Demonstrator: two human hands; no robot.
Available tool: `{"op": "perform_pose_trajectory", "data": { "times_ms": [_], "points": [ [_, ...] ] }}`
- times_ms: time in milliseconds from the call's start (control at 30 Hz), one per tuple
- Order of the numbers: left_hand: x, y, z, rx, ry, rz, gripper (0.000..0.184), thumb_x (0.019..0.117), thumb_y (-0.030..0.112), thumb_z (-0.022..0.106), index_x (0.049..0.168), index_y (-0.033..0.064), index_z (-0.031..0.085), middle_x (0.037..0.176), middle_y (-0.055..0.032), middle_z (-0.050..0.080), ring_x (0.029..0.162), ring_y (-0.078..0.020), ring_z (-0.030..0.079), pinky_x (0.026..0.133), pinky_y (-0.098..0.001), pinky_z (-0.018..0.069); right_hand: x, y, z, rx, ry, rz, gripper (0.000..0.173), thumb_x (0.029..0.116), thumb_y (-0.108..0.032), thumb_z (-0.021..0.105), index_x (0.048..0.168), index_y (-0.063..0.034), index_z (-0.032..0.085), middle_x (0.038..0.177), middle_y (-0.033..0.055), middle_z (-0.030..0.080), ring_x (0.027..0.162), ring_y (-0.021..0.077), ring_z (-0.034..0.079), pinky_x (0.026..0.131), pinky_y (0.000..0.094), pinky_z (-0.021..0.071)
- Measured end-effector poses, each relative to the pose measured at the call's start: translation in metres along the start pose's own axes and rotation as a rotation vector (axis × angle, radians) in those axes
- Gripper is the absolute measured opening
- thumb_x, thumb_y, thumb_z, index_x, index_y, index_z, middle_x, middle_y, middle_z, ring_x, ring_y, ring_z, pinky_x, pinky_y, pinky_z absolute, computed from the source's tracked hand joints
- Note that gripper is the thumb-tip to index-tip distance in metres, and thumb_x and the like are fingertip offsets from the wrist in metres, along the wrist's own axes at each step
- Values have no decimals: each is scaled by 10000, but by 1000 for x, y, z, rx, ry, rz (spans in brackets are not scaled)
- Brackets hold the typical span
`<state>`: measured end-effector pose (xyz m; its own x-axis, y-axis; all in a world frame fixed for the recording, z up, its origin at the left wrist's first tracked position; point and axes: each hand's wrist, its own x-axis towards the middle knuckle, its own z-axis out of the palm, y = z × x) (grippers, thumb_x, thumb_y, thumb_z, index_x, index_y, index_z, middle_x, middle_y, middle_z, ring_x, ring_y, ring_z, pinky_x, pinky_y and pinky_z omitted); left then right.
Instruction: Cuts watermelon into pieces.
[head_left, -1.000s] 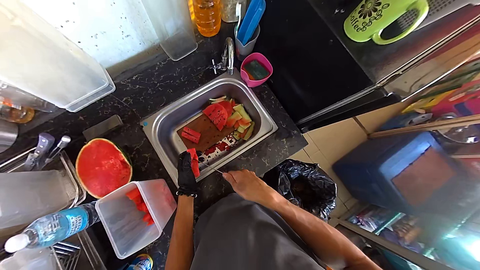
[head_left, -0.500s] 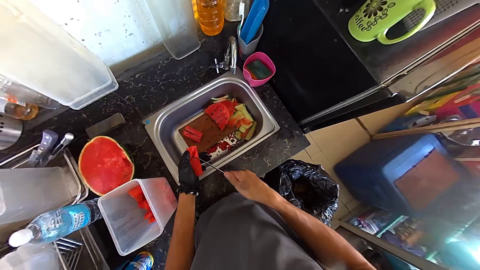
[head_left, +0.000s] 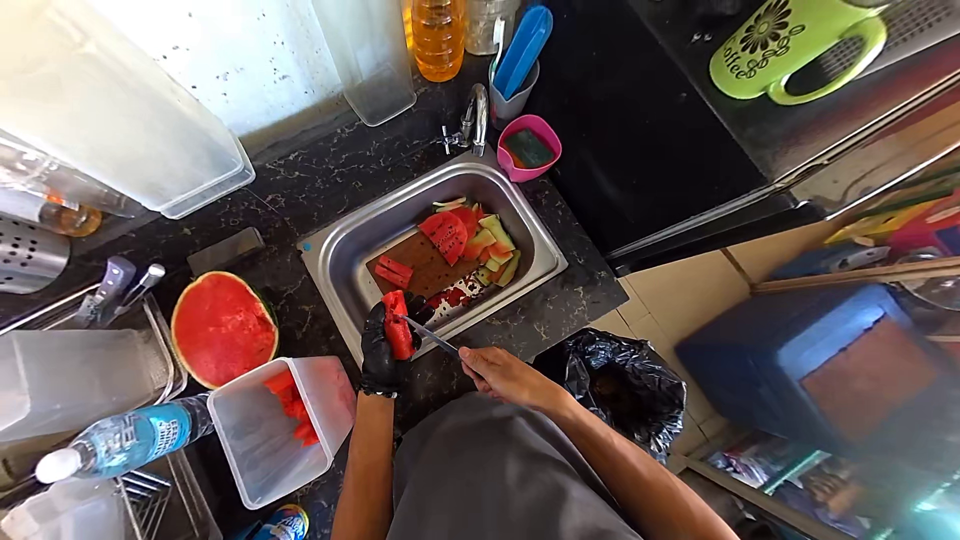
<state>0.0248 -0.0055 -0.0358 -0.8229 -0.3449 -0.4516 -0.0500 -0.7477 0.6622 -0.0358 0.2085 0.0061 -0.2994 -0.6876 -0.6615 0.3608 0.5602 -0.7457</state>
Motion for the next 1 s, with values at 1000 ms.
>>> {"op": "perform_pose_trajectory", "data": {
  "times_ms": [1000],
  "points": [
    [-15,10,24,-85,123,-153,417,1122,319,266,1236,76,586,812,-100,650,581,-163,629,451,-268,519,16,-17,-30,-213,61,-145,473,1111,-450,320,872,-140,584,627,-60,446,491,57,424,470,238,367]
  ]
}}
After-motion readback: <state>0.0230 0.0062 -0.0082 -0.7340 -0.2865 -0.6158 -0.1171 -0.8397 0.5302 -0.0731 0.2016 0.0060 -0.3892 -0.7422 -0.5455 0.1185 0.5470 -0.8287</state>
